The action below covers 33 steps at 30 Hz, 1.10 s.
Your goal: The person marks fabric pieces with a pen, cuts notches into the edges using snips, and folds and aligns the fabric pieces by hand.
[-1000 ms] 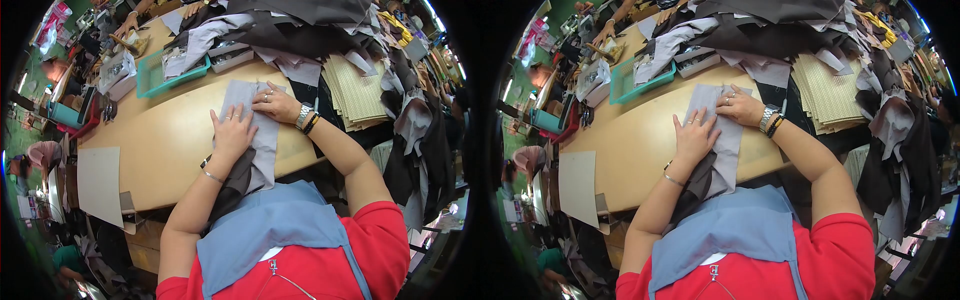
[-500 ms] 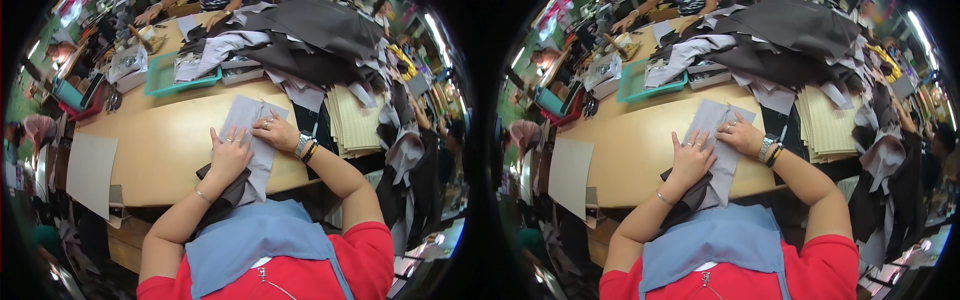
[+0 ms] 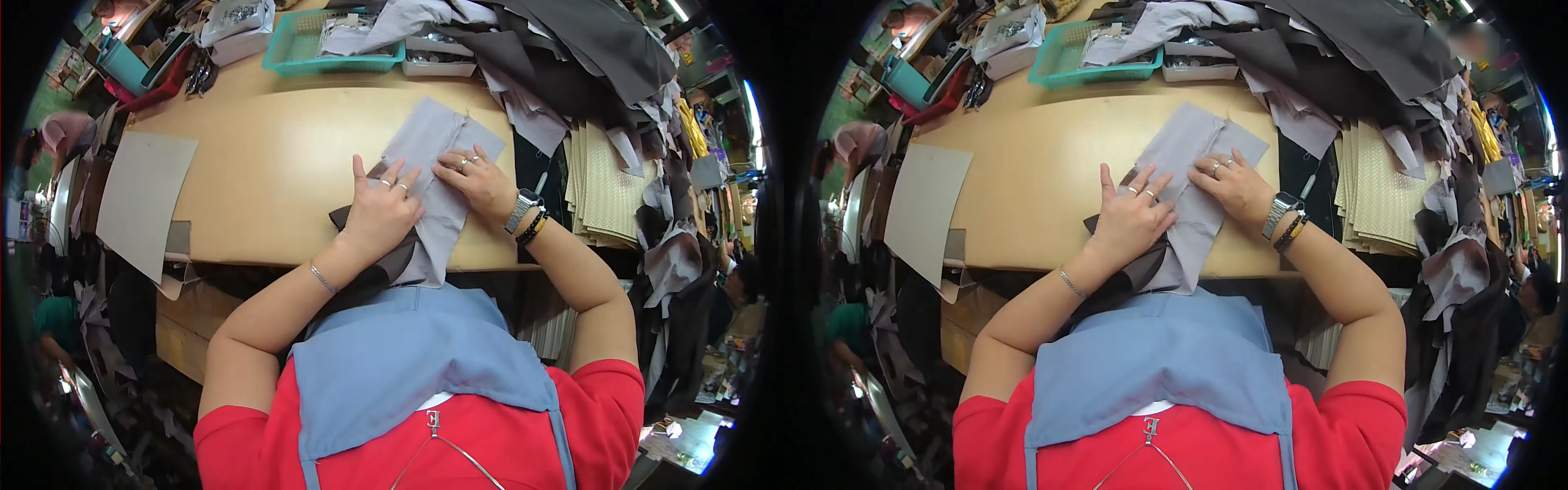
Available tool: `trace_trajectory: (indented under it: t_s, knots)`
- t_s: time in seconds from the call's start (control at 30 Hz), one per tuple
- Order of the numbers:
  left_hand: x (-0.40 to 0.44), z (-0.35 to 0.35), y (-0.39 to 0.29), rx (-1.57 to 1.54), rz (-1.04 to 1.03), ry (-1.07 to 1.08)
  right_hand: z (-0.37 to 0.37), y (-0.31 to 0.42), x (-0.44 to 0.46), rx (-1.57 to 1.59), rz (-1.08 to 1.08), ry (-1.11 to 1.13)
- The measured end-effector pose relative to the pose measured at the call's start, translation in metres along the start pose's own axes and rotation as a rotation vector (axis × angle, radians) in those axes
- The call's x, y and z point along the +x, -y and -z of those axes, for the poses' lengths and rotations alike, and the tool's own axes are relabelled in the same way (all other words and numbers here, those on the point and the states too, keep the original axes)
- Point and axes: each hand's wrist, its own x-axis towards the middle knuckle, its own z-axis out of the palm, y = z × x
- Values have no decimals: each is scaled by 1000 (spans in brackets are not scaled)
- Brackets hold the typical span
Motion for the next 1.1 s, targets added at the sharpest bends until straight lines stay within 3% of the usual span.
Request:
trace_trajectory:
  t_s: [0.73, 1.1]
  knots:
    - [-18, -4, 11, -176, 152, -1, 14, 47, 1, -26, 13, 110]
    - [-19, -7, 11, -203, 160, -7, 3, 43, 5, 346, -12, 35]
